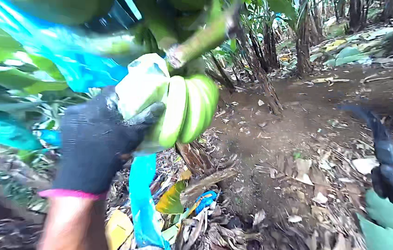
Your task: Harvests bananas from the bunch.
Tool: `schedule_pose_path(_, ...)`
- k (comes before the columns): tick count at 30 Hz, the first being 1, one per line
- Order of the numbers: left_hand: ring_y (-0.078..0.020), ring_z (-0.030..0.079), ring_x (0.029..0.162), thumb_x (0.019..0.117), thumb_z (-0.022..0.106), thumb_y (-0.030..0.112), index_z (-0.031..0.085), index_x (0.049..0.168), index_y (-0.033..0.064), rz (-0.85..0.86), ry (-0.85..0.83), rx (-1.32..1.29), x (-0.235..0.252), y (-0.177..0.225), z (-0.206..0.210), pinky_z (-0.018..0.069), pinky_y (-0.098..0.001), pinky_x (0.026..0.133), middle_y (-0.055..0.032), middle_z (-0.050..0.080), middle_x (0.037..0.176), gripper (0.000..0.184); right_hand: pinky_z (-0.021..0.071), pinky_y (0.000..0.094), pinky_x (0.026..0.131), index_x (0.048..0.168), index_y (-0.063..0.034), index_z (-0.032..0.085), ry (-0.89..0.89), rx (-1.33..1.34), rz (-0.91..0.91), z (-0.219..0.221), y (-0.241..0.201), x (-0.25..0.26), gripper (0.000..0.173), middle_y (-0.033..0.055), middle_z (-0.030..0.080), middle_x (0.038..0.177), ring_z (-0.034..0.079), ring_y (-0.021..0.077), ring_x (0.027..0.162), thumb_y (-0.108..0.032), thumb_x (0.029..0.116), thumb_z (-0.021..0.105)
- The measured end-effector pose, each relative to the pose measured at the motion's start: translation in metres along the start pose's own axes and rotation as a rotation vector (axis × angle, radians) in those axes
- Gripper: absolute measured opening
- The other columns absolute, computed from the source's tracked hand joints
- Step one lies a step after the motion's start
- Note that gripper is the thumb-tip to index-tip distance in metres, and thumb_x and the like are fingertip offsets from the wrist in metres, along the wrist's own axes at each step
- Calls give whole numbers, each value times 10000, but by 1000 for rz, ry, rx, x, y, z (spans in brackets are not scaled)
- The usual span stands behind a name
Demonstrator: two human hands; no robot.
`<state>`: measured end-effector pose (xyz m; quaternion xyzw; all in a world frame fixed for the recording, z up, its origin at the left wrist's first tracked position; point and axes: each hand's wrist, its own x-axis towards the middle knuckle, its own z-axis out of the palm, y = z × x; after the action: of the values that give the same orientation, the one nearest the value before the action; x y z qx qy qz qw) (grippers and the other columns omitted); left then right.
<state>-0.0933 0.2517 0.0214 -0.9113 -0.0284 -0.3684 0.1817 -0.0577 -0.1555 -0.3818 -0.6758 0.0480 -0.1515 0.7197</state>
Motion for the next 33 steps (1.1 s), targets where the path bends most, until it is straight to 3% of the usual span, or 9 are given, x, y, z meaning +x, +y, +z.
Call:
schedule_pose_path(2,-383,677,828,907,645,631,623,1220,8,-105,14,-323,-23,31,40,534,-635,720,-224,685,947,697,550,317,474,1403,-33,369,42,161,157,-22,47,-36,466,-46,567,687,575,99,492,-254,1008,477)
schedule_pose_path(4,-151,681,799,893,723,521,645,1213,26,-210,56,-702,-44,57,91,598,-413,729,-86,699,939,595,538,297,431,1348,-92,403,118,282,188,-35,69,-63,360,-42,610,673,588,108,468,-246,1027,458)
schedule_pose_path(6,-45,672,801,853,774,341,629,1207,1,-326,80,-1098,-64,89,134,601,-282,748,-6,697,936,512,549,291,432,1306,-107,429,210,369,179,-46,76,-88,288,-14,667,721,622,129,492,-245,1054,440)
schedule_pose_path(14,26,670,915,852,716,146,478,1305,-81,-499,154,-1522,-118,155,178,587,-184,827,36,674,1018,560,584,331,448,1363,-21,480,242,441,190,-46,50,-125,415,76,678,742,652,182,511,-319,1092,384)
schedule_pose_path(21,48,678,947,774,824,255,483,1263,-117,-435,233,-1456,-153,114,183,584,-175,865,61,696,1031,703,584,322,464,1349,-13,474,15,492,75,17,13,-106,492,113,684,759,668,208,537,-426,1082,452)
schedule_pose_path(23,69,674,848,775,823,286,536,1210,-93,-482,173,-1451,-172,108,186,593,-160,773,100,697,953,644,572,301,442,1351,-19,467,-37,495,68,31,2,-100,489,110,690,768,666,194,529,-424,1078,463)
schedule_pose_path(26,-7,701,769,724,844,335,643,1127,-62,-552,-79,-1391,-212,110,208,621,-234,720,20,729,885,601,572,313,444,1374,-27,469,-102,482,82,50,-2,-97,466,104,688,765,646,186,511,-391,1083,464)
schedule_pose_path(30,-214,737,817,746,858,406,719,1150,-2,-546,-594,-1129,-264,135,236,617,-483,791,-126,756,935,590,579,354,453,1318,3,482,-31,525,348,78,31,-109,364,114,649,730,627,205,498,-249,1114,317)
schedule_pose_path(33,-248,739,850,755,864,414,738,1131,54,-550,-823,-1068,-309,152,266,597,-532,823,-113,758,918,536,573,360,456,1291,-10,491,-29,563,600,89,70,-126,362,122,649,743,626,209,505,-256,1128,281)
